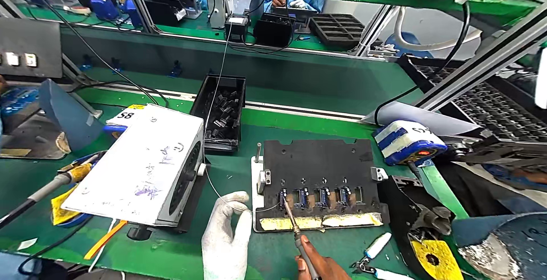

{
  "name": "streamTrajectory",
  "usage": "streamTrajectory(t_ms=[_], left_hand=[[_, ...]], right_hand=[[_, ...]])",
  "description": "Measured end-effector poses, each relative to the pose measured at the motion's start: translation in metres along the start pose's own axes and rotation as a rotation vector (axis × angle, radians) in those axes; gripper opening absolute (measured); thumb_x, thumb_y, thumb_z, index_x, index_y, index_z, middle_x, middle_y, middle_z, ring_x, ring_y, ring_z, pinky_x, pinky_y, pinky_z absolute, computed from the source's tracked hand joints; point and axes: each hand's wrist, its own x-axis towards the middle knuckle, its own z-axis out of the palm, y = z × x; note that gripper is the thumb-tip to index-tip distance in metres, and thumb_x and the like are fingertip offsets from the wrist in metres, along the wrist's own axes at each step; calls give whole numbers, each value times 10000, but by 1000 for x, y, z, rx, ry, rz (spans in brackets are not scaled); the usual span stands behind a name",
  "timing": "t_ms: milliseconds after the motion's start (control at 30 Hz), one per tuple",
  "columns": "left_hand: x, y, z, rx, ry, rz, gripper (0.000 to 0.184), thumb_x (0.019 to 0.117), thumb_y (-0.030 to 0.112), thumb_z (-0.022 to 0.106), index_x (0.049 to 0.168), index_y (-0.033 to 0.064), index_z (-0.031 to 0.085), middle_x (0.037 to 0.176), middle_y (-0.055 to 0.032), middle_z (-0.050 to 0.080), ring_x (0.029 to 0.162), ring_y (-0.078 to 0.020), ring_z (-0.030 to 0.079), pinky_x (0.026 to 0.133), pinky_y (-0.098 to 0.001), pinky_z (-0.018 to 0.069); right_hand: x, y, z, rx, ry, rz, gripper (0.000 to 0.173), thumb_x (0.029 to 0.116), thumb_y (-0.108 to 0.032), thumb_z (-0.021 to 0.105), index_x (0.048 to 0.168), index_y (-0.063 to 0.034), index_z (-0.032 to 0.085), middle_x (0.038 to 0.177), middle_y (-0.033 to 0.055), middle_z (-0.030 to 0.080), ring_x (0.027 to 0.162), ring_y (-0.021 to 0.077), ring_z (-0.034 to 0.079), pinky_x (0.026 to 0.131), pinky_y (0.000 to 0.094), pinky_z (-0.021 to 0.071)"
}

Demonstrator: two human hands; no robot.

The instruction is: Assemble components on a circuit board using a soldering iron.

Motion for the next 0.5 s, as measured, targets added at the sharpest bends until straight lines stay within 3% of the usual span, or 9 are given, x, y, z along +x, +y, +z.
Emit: streamTrajectory(t_ms=[200, 500], left_hand=[[-9, -9, 8, -99, -250, 91, 89, 853, 24, 693, 907, 78, 647, 1196, -133, 706, 1192, -279, 662, 968, -405, 599], [-11, -12, 16, 2, -157, 46, 40, 862, 52, 699, 872, 85, 679, 1164, -98, 724, 1144, -234, 684, 948, -369, 607]], right_hand=[[0, 0, 0, 8, 2, -2, 285, 961, -172, 658, 1167, -6, 763, 820, 95, 747, 701, 142, 695, 638, 281, 585], [-1, 0, 0, 27, -1, 4, 290, 959, -166, 663, 1174, 4, 758, 831, 97, 746, 713, 133, 696, 646, 271, 590]])
